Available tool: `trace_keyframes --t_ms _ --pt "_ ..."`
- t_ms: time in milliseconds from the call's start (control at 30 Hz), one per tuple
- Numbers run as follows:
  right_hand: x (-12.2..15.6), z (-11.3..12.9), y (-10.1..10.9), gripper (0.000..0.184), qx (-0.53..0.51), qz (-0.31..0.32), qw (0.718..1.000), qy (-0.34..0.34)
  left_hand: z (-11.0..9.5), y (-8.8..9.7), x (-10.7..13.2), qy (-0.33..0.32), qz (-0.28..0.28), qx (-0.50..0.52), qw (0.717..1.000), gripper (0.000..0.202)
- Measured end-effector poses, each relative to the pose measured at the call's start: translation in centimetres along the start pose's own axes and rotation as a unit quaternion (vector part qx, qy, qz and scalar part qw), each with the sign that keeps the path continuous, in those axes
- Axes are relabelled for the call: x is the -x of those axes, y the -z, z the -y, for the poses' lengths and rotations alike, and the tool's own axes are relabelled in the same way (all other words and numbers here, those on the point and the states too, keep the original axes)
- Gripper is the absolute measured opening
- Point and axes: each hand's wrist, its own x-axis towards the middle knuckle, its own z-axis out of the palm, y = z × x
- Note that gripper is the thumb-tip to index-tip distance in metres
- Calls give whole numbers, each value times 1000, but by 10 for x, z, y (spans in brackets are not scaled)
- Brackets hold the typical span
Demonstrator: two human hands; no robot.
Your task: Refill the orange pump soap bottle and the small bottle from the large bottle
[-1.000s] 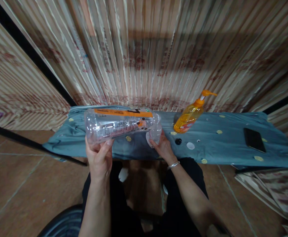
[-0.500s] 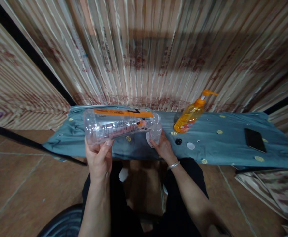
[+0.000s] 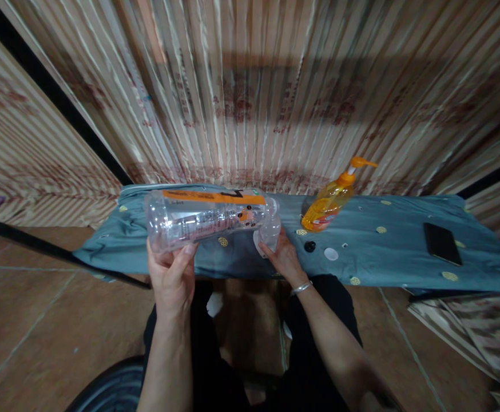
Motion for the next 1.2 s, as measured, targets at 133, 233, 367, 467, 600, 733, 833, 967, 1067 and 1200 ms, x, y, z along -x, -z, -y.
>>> trace_keyframes --t_ms 133,233,367,467,600,733,833,967,1067,1200 --pt "0 -1 0 79 -1 -3 1000 2 0 -1 0 -7 10 1 1000 60" --pt "0 -1 -1 79 -5 -8 1000 9 0 -2 -1 -11 5 7 1000 62" --pt "1 -1 -2 79 0 -16 1000 9 0 -2 -2 -13 16 -4 1000 63" --pt "0 -1 -2 81 2 -11 1000 -3 0 0 -2 -17 27 -15 999 63" --pt "-1 1 0 80 0 -6 1000 -4 0 1 -3 -23 35 -38 998 62" --pt "-1 0 -1 83 -1 -8 1000 -3 0 -1 -4 -29 32 -30 999 60" --pt "0 -3 -1 81 -1 -7 1000 2 0 -2 -4 -28 30 -24 999 59" --pt "0 -4 -1 80 8 -2 1000 7 0 -2 -4 -24 37 -35 998 61" --pt "0 -2 0 82 9 -4 1000 1 0 -2 -4 -25 31 -34 999 62" --pt "0 1 0 79 4 -3 1000 -5 -1 -4 -4 -29 34 -35 998 61"
